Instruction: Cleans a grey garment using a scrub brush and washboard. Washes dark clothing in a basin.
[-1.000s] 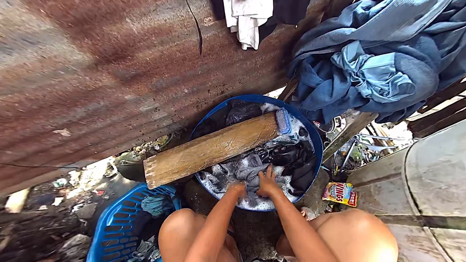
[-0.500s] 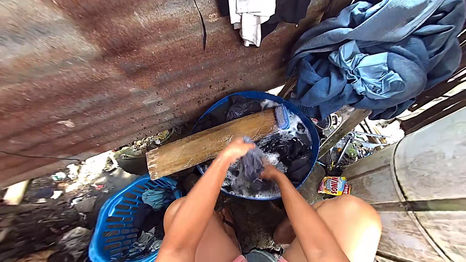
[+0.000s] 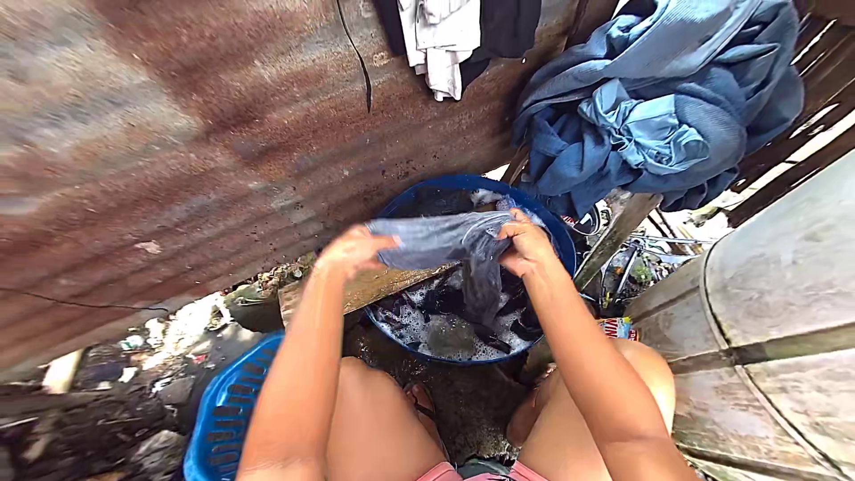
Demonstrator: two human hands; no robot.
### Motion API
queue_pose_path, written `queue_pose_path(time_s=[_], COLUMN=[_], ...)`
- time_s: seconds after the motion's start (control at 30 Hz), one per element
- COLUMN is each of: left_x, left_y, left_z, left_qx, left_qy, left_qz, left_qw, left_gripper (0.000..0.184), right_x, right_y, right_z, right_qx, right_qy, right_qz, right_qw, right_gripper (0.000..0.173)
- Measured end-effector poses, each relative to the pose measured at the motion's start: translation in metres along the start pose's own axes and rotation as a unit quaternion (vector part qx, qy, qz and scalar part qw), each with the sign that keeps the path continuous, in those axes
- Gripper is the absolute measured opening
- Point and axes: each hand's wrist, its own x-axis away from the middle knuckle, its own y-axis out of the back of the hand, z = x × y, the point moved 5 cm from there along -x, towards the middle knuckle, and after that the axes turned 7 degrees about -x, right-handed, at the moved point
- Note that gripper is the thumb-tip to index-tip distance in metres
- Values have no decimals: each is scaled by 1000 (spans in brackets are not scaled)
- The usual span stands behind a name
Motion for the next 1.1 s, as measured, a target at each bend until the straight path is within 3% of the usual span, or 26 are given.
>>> queue_pose_path(time_s=[0.13, 0.17, 0.23, 0.3, 0.37, 0.4, 0.5, 0.6, 0.67, 0.77, 0.83, 0.87, 0.97, 1.0, 1.1], left_x=[-13, -13, -20, -31, -35, -33, -16, -7, -9, -16, -14, -12, -16, -19, -21], left_y=[-117, -143, -174, -178, -171, -167, -165, -172, -171, -153, -144, -145, -164, -171, -181], left_z=[51, 53, 57, 60, 51, 42, 9, -8, 3, 40, 60, 67, 75, 76, 76], left_qx=[-66, -26, 121, 254, 332, 356, 403, 454, 466, 310, 208, 215, 402, 473, 601], left_qy=[-5, -8, 3, 0, -17, -22, -27, -50, -67, -29, 52, 84, 137, 130, 75], left_qz=[128, 129, 61, -36, -102, -122, -120, -65, -2, 95, 160, 189, 181, 154, 63], left_qw=[990, 991, 991, 966, 938, 926, 907, 887, 882, 946, 964, 954, 887, 857, 793], left_gripper=[65, 60, 46, 49, 58, 56, 49, 37, 32, 48, 48, 49, 98, 99, 76], right_x=[21, 26, 29, 20, 3, -4, -13, -1, -4, -18, -18, -15, 4, 12, 25], right_y=[-27, -29, -25, -5, 25, 40, 72, 59, 51, 54, 52, 45, 12, 3, -13], right_z=[-15, -18, -18, -12, -7, -11, -61, -99, -100, -79, -67, -67, -83, -88, -90], right_qx=[-21, -46, -101, -160, -179, -146, 27, -24, -134, -214, -160, -105, 27, 48, 94], right_qy=[8, 4, 3, 23, 42, 35, -88, -216, -171, -45, 10, 32, 54, 54, 58], right_qz=[42, 51, 54, 28, -23, -55, -153, -90, -39, -87, -124, -124, -56, -26, 41], right_qw=[999, 998, 993, 986, 983, 987, 984, 972, 975, 972, 979, 986, 997, 997, 993], right_gripper=[33, 31, 25, 15, 19, 25, 70, 84, 76, 32, 31, 40, 39, 36, 31])
